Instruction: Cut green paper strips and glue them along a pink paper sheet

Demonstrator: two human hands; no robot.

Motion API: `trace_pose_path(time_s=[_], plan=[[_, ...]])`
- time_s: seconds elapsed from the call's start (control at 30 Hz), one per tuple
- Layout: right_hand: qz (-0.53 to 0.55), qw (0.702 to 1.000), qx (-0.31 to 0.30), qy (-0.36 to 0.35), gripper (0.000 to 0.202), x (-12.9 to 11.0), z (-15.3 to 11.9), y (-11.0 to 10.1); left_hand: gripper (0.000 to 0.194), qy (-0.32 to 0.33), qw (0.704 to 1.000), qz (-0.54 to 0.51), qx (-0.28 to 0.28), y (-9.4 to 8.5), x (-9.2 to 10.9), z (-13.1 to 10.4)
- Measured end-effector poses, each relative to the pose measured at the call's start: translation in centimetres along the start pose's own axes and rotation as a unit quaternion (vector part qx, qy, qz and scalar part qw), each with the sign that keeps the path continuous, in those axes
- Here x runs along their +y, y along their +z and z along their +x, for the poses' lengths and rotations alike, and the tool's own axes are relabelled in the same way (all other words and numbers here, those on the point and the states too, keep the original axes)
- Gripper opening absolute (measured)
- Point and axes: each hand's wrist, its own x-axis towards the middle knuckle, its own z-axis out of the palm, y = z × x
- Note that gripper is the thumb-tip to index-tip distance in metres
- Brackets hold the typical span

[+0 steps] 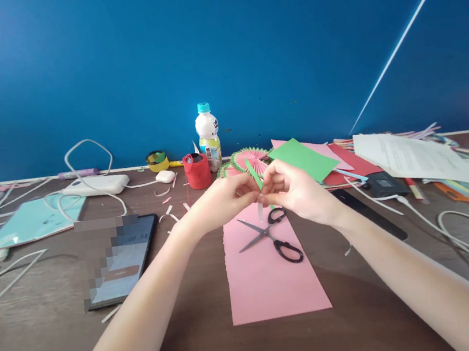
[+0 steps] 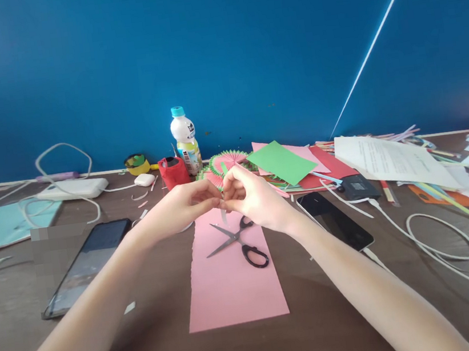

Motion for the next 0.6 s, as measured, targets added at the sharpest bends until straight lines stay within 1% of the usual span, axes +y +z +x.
trace_pose_path(time_s=[0.17, 0.37, 0.47, 0.53, 0.6], plan=[[-0.024, 1.0, 0.007, -0.005, 0.027, -0.65, -0.08, 0.3, 0.013, 0.004, 1.0, 0.0, 0.007, 0.2, -0.21, 0.03], [-0.118, 0.991, 0.058, -0.036, 0.017, -0.47, -0.03, 0.29, 0.012, 0.026, 0.999, -0.012, 0.037, 0.11, -0.66, 0.23], [-0.157, 0.986, 0.041, -0.044, 0.008, -0.3, -0.06, 0.12, 0.013, 0.024, 0.999, -0.011, 0.039, -0.06, -0.8, 0.19], [-0.181, 0.982, 0.025, -0.05, 0.009, -0.35, -0.12, 0.15, 0.014, 0.025, 0.999, -0.008, 0.031, -0.1, -0.8, 0.15], [-0.204, 0.977, 0.023, -0.06, 0.013, -0.49, -0.21, 0.26, 0.014, 0.028, 0.999, 0.0, 0.023, -0.09, -0.72, 0.11]])
